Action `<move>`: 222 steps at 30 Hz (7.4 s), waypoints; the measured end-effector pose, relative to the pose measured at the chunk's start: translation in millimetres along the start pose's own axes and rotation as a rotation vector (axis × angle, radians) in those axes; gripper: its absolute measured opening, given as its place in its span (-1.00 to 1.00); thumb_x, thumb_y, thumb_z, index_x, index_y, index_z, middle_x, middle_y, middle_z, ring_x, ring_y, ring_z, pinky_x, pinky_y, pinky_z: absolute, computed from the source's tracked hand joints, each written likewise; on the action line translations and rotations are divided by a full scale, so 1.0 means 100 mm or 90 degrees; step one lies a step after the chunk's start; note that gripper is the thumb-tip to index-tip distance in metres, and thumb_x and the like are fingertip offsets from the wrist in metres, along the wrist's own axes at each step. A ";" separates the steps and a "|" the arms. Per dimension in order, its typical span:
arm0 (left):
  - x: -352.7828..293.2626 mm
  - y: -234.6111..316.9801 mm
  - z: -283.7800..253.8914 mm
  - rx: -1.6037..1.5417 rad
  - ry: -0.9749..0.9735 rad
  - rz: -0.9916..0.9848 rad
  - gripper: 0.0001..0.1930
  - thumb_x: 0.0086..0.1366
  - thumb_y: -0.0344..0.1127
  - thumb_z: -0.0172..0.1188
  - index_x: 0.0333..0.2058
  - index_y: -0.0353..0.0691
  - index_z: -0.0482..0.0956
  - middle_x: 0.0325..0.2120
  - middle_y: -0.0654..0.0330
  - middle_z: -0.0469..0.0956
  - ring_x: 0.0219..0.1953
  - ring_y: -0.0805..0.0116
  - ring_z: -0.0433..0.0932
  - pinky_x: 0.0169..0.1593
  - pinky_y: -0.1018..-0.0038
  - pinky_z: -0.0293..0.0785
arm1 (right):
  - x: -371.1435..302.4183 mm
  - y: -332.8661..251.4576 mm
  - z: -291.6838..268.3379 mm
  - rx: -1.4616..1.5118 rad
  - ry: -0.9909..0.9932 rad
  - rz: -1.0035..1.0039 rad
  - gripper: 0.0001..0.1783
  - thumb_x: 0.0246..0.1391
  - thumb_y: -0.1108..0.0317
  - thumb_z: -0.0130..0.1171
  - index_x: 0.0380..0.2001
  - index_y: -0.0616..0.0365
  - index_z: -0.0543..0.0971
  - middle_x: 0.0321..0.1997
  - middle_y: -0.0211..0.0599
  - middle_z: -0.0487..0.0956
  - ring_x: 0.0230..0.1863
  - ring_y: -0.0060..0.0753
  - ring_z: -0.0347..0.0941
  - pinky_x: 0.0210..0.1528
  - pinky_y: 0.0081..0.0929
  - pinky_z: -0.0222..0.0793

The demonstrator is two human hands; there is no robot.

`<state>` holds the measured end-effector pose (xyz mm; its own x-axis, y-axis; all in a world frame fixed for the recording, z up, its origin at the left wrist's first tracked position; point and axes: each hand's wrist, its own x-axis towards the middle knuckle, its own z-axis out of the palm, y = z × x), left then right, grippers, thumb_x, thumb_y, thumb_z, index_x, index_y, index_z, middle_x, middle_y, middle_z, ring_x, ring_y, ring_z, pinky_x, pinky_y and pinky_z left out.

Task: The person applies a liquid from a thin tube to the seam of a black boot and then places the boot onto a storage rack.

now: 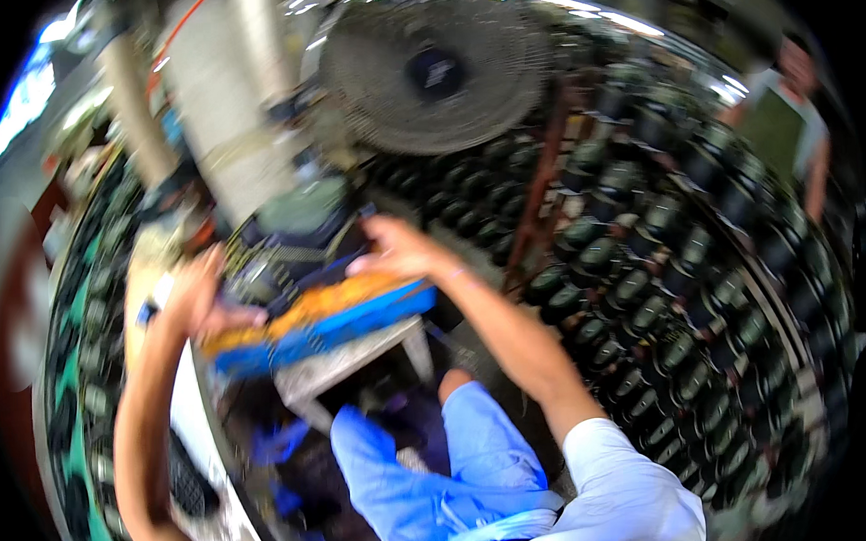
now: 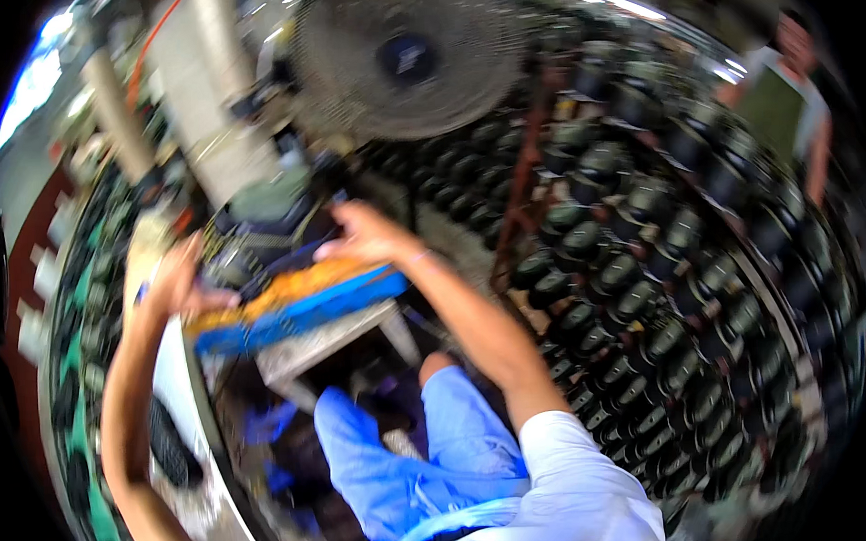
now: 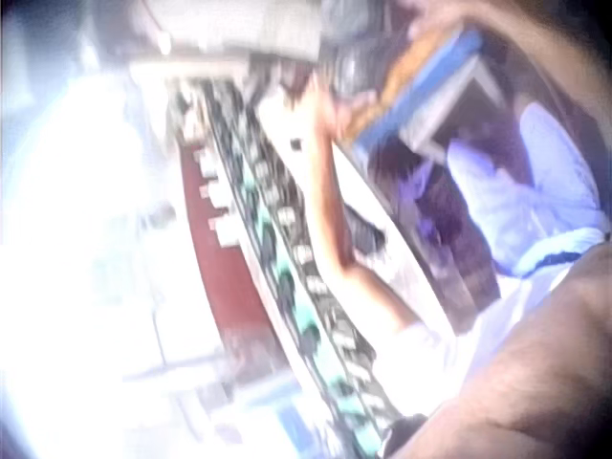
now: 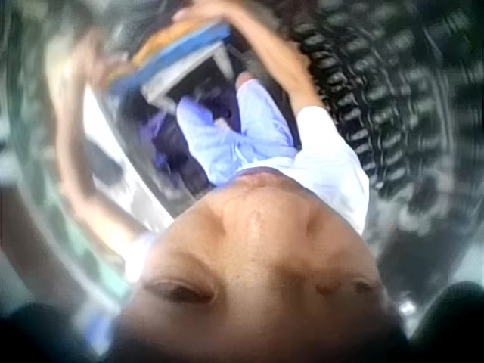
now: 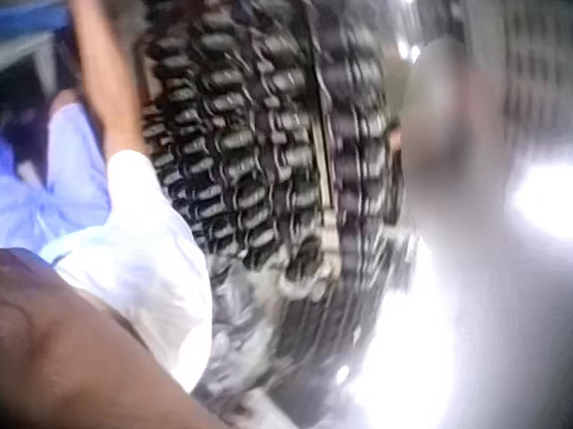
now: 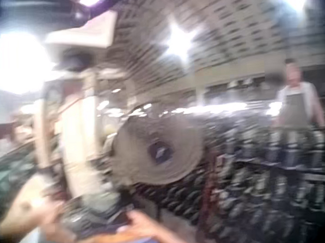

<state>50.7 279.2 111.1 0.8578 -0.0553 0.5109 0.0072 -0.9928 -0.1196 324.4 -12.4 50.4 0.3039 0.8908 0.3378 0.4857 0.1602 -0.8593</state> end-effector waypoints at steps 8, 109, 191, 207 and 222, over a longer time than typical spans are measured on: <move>-0.02 0.57 -0.02 -0.070 -0.005 -0.134 0.05 -0.23 0.29 0.57 0.09 -0.47 0.52 -0.14 -0.14 0.63 -0.06 -0.14 0.65 0.09 0.10 0.56 | -0.22 0.21 0.02 0.024 0.012 -0.055 -0.18 0.01 0.38 0.59 0.31 0.34 0.44 0.17 -0.20 0.63 0.15 -0.44 0.50 0.24 -0.37 0.44; -1.33 2.19 0.54 -0.106 0.487 -0.218 -0.54 0.12 -0.59 0.07 0.03 -0.27 0.65 0.05 0.05 0.72 0.07 0.06 0.60 0.36 0.09 0.31 | -1.08 -1.08 1.29 -0.302 0.154 -0.446 -0.61 -0.16 0.57 0.15 -0.17 0.25 0.69 -0.55 -0.31 0.50 -0.62 -0.31 0.50 -0.56 -0.40 0.41; -1.23 1.75 0.73 -0.167 0.389 -0.564 -0.52 0.66 -0.12 -0.13 0.19 -0.40 0.58 0.26 -0.06 0.54 0.25 -0.04 0.56 0.32 0.25 0.43 | -0.37 -0.22 1.20 -0.443 0.276 -0.547 -0.65 -0.05 0.51 0.18 -0.14 0.14 0.72 -0.43 -0.26 0.62 -0.50 -0.22 0.61 -0.42 -0.36 0.58; -1.28 1.02 0.95 -0.237 0.376 -0.499 -0.49 0.69 -0.15 -0.25 0.16 -0.39 0.62 0.19 -0.11 0.60 0.24 0.05 0.57 0.33 0.28 0.38 | -0.72 -0.16 0.62 -0.661 0.428 -0.458 -0.70 -0.12 0.40 0.21 -0.24 0.01 0.74 -0.49 -0.40 0.60 -0.54 -0.25 0.57 -0.46 -0.41 0.48; -0.90 0.21 1.15 -0.449 0.259 -0.605 -0.52 0.67 -0.04 -0.12 0.26 -0.24 0.57 -0.19 0.20 0.63 -0.23 0.46 0.49 -0.09 0.48 0.43 | -1.27 -0.88 0.19 -0.566 0.290 -0.305 -0.71 -0.06 0.47 0.12 -0.27 0.14 0.74 -0.49 -0.19 0.61 -0.57 -0.14 0.55 -0.48 -0.30 0.47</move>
<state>32.8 275.3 -35.8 0.4416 0.8100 0.3858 0.1516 -0.4912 0.8578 228.0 -131.3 75.6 0.1124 0.5488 0.8283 0.9935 -0.0790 -0.0825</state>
